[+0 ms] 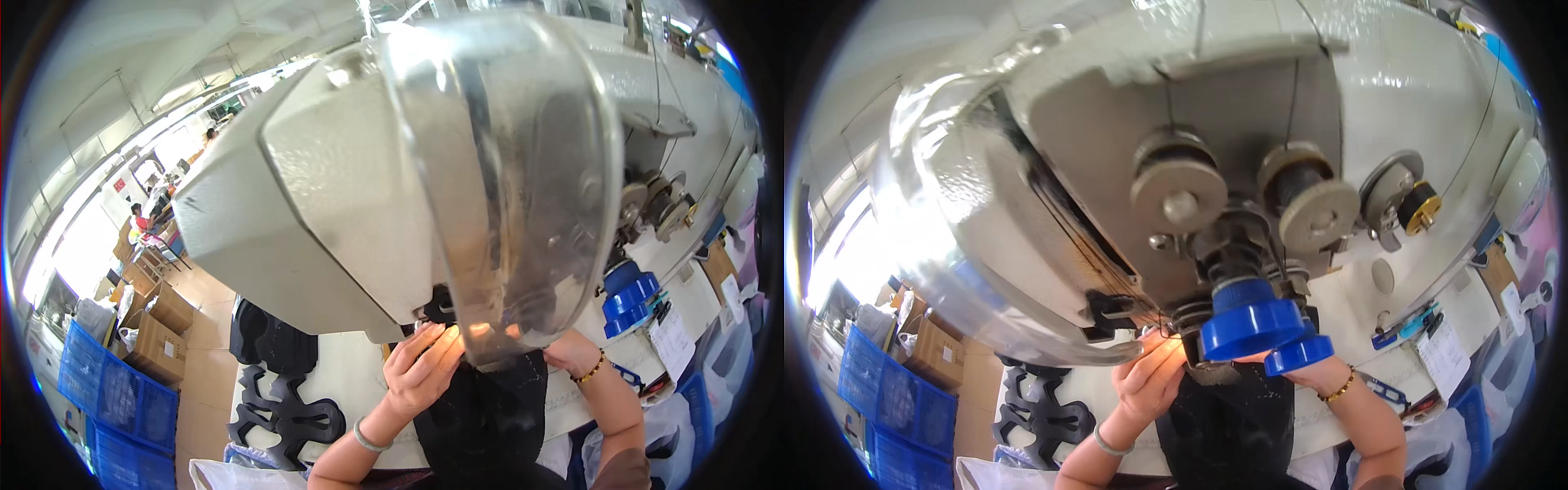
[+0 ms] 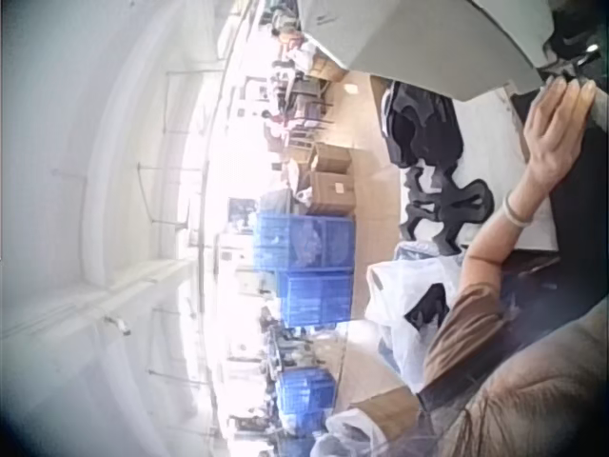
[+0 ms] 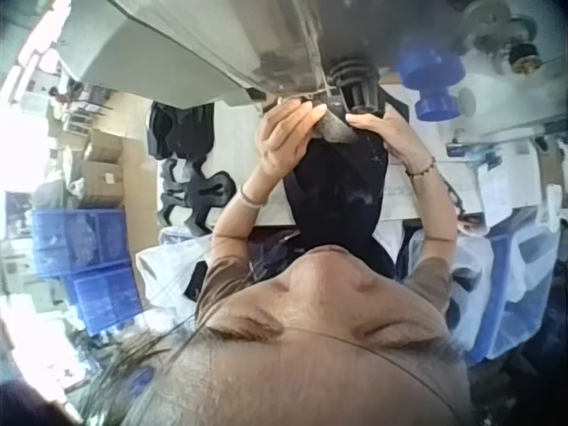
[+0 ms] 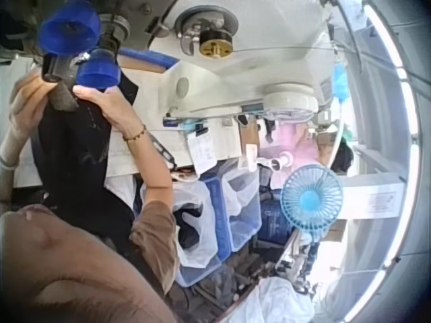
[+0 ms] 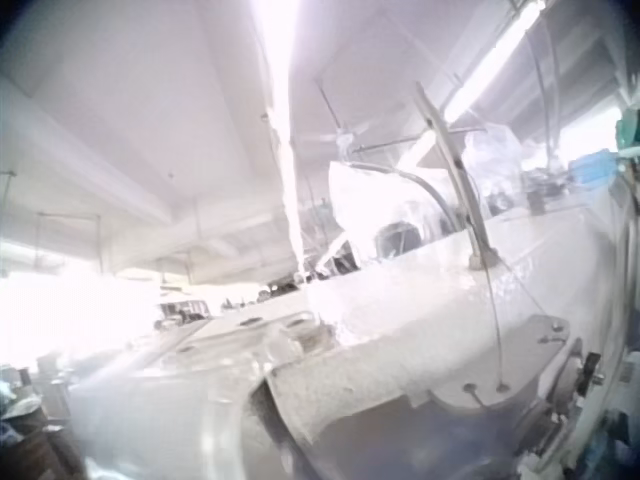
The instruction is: The person aligns and stitches cutout shoe upper pieces together using an industrial sewing machine, guiding the materials under the needle by hand.
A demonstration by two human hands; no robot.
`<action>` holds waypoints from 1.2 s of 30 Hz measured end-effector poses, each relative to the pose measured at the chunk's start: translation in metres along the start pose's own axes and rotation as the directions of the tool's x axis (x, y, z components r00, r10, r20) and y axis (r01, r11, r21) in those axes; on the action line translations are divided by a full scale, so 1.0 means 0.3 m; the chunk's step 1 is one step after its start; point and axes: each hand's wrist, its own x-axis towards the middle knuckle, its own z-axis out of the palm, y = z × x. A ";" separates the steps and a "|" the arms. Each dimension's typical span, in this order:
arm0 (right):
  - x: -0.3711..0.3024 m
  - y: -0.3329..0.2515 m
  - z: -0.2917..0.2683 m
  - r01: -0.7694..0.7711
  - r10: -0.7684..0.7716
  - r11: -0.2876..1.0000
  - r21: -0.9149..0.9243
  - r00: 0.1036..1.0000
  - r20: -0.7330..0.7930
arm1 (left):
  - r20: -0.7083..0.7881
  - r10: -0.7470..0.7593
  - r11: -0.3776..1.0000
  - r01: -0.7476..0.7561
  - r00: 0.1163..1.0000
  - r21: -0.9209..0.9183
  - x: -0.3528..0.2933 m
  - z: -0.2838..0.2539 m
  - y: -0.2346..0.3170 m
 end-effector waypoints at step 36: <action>-0.097 0.079 0.140 0.221 -0.152 0.833 -0.507 0.973 0.174 | 0.168 -0.101 0.995 0.095 0.981 0.045 -0.023 -0.057 -0.071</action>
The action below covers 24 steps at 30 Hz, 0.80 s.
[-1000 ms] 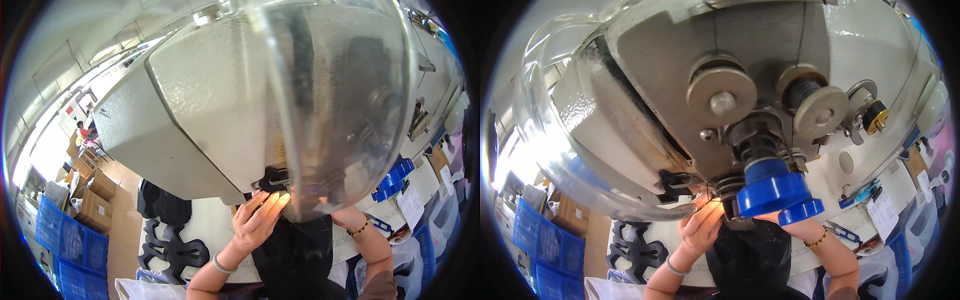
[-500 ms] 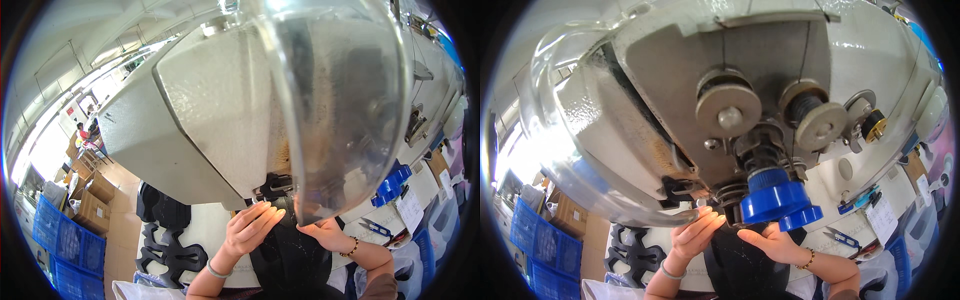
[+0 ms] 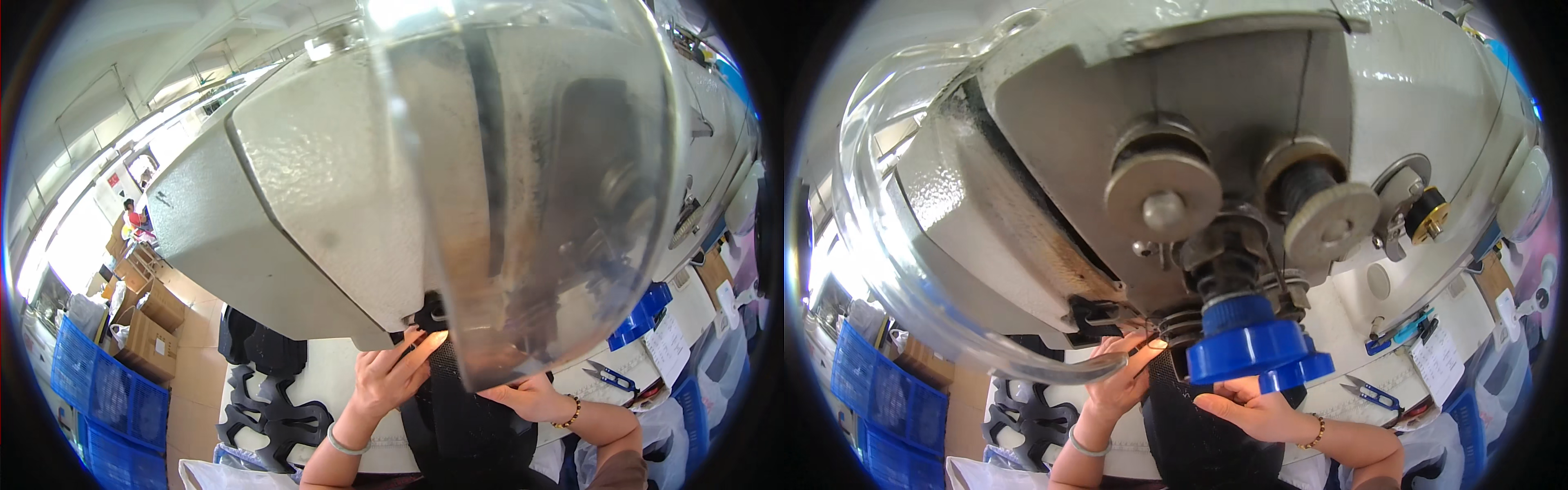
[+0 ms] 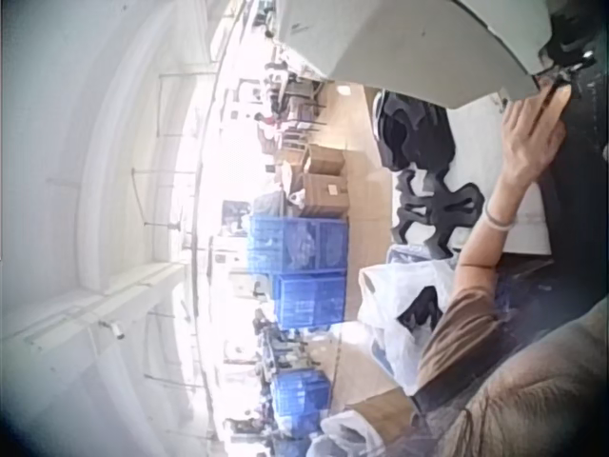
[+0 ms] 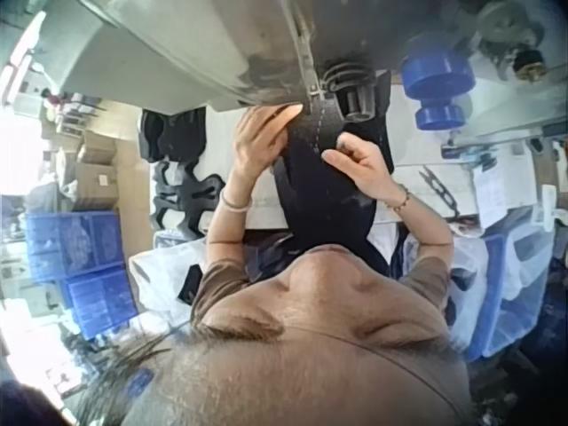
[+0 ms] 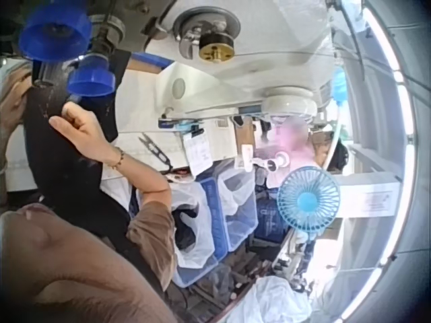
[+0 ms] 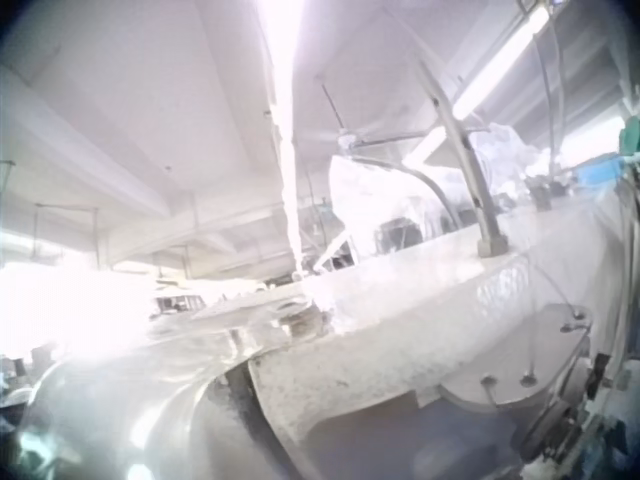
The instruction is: The person aligns and stitches cutout shoe upper pieces together using an industrial sewing machine, guiding the materials under the needle by hand.
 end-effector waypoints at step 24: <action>0.114 0.119 -0.315 -0.102 -0.126 0.890 -0.444 0.882 -0.454 | -0.037 -0.302 0.940 0.291 0.952 -0.178 0.027 -0.092 0.118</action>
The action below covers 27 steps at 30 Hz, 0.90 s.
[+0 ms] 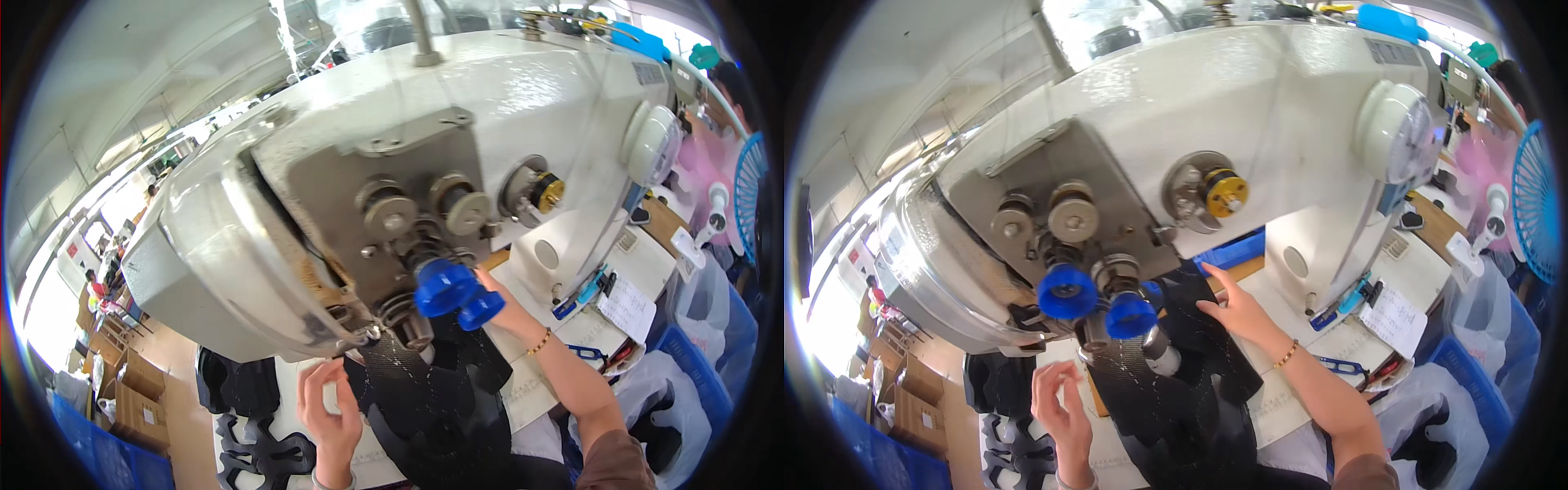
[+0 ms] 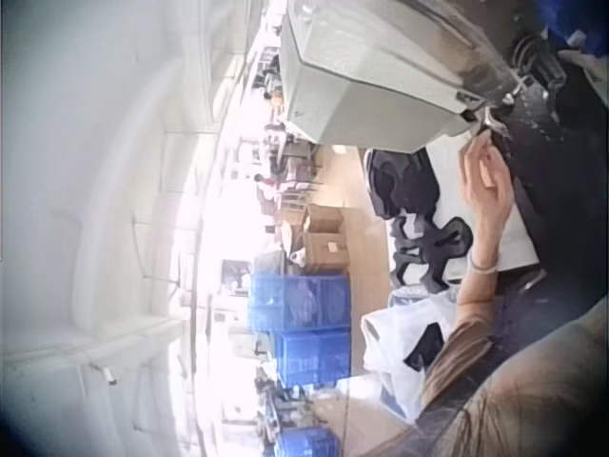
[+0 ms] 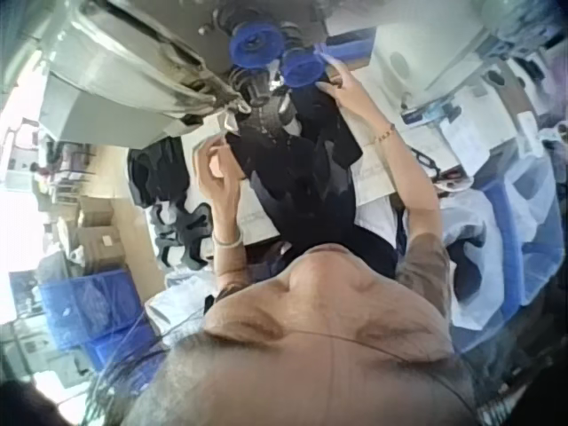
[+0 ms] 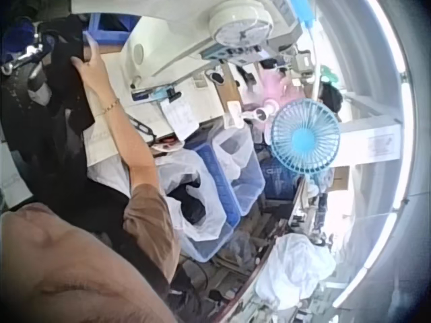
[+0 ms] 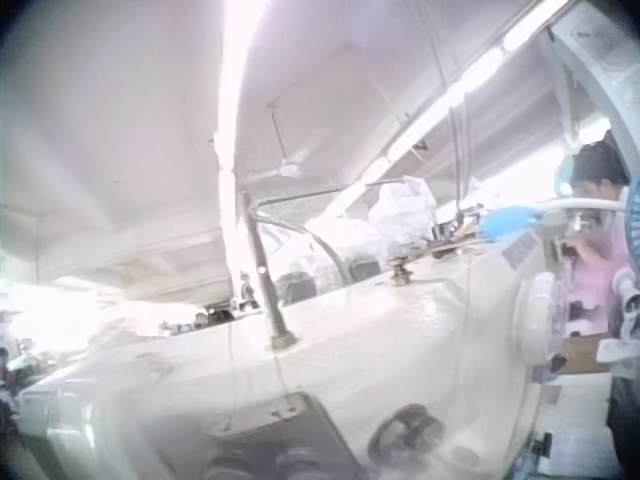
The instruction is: The person aligns and stitches cutout shoe upper pieces together using an industrial sewing machine, guiding the materials under the needle by hand.
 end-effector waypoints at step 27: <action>-0.589 -0.435 0.021 -0.484 0.289 0.870 0.092 0.653 0.700 | -0.256 -0.660 0.234 0.517 0.706 0.823 -0.462 -0.409 -0.319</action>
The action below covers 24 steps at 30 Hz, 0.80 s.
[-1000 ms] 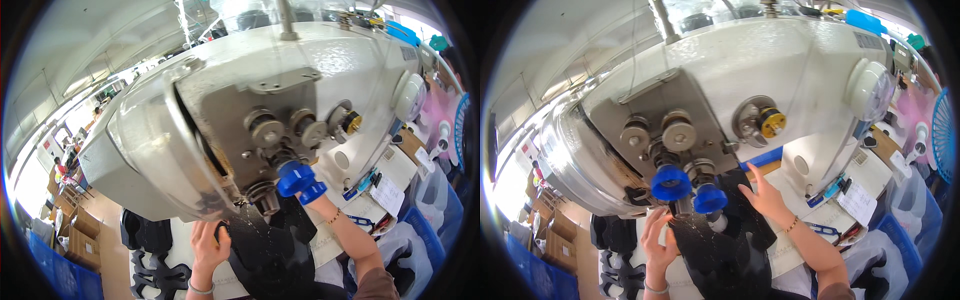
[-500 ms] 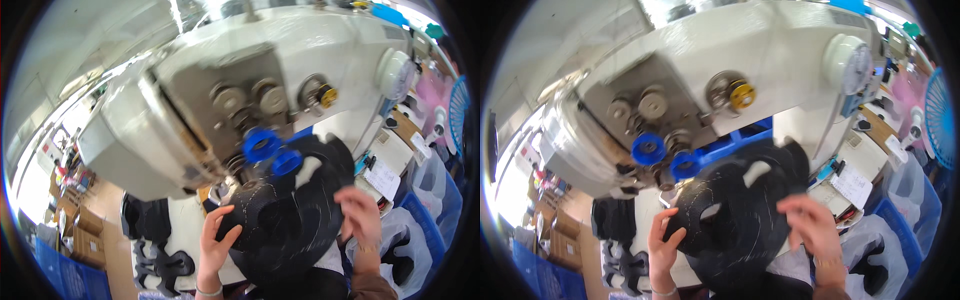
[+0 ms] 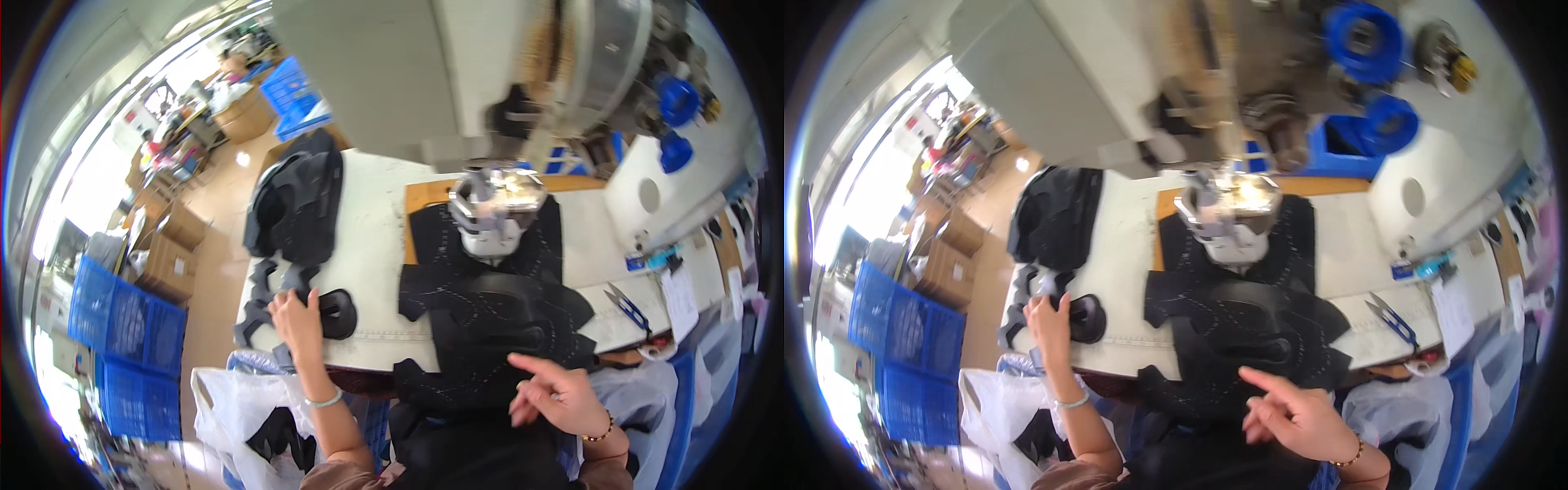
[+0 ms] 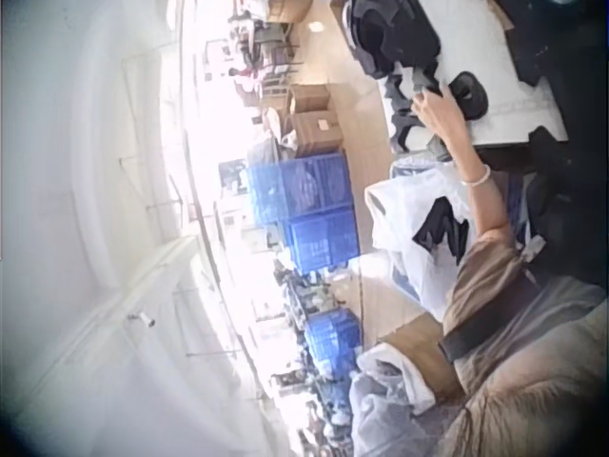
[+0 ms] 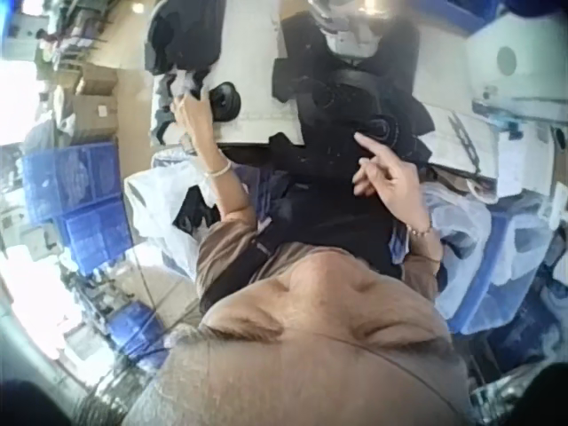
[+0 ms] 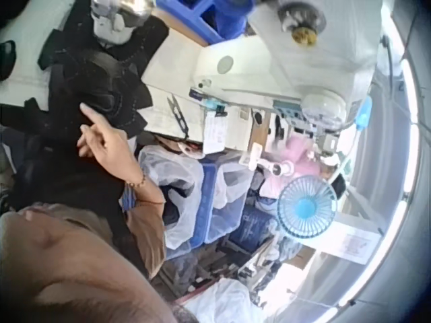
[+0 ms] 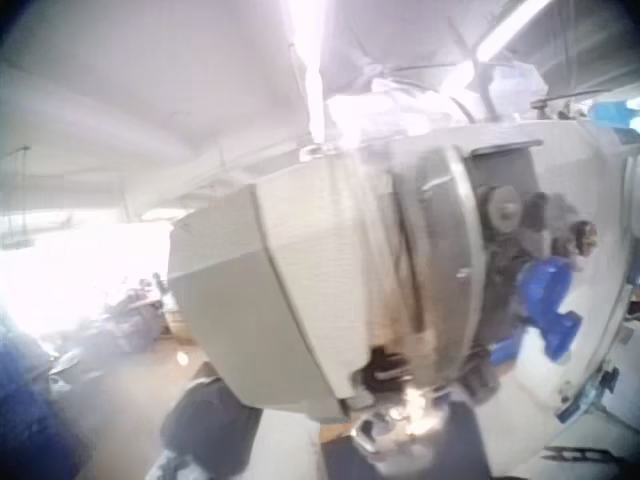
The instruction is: The person aligns and stitches cutout shoe upper pieces together using an industrial sewing machine, guiding the materials under the needle by hand.
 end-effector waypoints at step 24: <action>0.428 0.016 -0.223 0.213 -0.273 0.798 -0.564 0.962 -0.023 | 0.677 0.375 0.423 0.533 0.633 -0.733 -0.236 -0.350 0.427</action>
